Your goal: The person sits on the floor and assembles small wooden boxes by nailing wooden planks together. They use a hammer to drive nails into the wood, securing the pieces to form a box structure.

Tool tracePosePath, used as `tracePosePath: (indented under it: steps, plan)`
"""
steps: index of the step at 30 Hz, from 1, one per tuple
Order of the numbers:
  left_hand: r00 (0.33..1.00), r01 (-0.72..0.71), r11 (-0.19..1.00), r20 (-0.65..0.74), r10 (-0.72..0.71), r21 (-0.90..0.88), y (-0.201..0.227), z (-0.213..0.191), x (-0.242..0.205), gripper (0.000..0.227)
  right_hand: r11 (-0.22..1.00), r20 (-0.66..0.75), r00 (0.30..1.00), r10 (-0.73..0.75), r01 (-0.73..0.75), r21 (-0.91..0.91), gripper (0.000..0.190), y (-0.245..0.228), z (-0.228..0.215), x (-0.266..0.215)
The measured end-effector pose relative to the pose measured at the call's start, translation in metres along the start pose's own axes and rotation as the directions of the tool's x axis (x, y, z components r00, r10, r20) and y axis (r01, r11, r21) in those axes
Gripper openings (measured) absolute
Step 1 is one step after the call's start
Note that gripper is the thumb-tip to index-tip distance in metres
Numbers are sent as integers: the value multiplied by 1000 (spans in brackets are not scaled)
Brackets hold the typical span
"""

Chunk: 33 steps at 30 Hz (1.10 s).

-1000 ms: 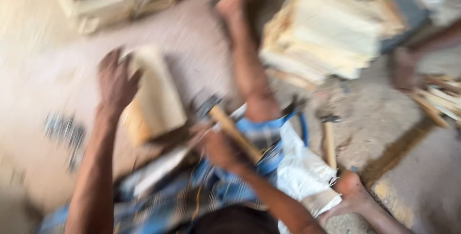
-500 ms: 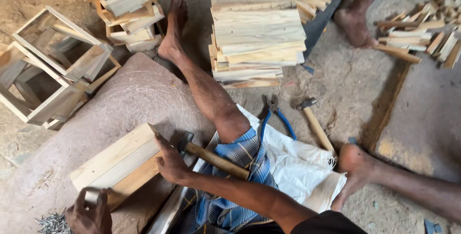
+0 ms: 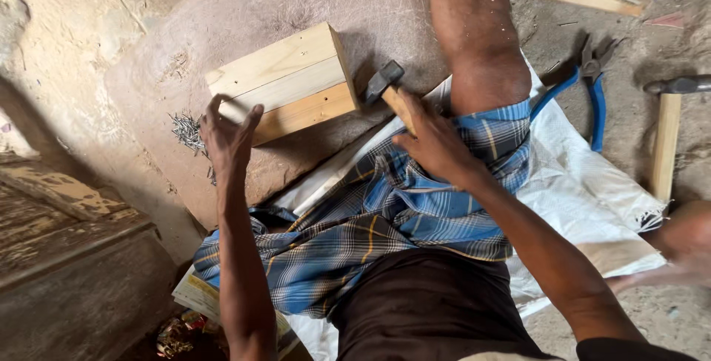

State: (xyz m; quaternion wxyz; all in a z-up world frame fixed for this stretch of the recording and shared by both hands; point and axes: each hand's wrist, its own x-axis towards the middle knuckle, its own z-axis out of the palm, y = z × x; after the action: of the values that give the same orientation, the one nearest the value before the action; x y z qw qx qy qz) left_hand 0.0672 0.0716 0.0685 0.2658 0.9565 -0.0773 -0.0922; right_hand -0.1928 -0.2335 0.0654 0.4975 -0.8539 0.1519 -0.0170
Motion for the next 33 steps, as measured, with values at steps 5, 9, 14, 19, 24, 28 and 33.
tracePosePath:
  steps: [5,9,14,19,24,28,33]
  plan:
    - [993,106,961,28,-117,256,31,6,8,103,707,308,903,299,-426,564,84,7,-4,13]
    - [1000,22,984,7,-24,174,23,8,-1,106,599,52,951,303,-233,766,90,-1,15,24]
    - [998,55,959,4,-59,278,37,10,16,100,642,-58,970,238,-112,759,85,-21,35,48]
    - [1000,-26,965,11,24,261,29,8,0,100,595,-32,944,328,-180,784,86,-6,36,37]
    - [999,-33,963,2,33,268,42,9,6,99,678,-59,967,246,-128,724,82,-4,28,38]
    - [997,69,952,18,-78,299,37,8,3,101,641,-136,955,265,-69,764,81,-10,43,43]
    - [1000,18,956,-14,-14,294,42,5,3,108,664,-43,961,273,-156,731,81,-8,39,46]
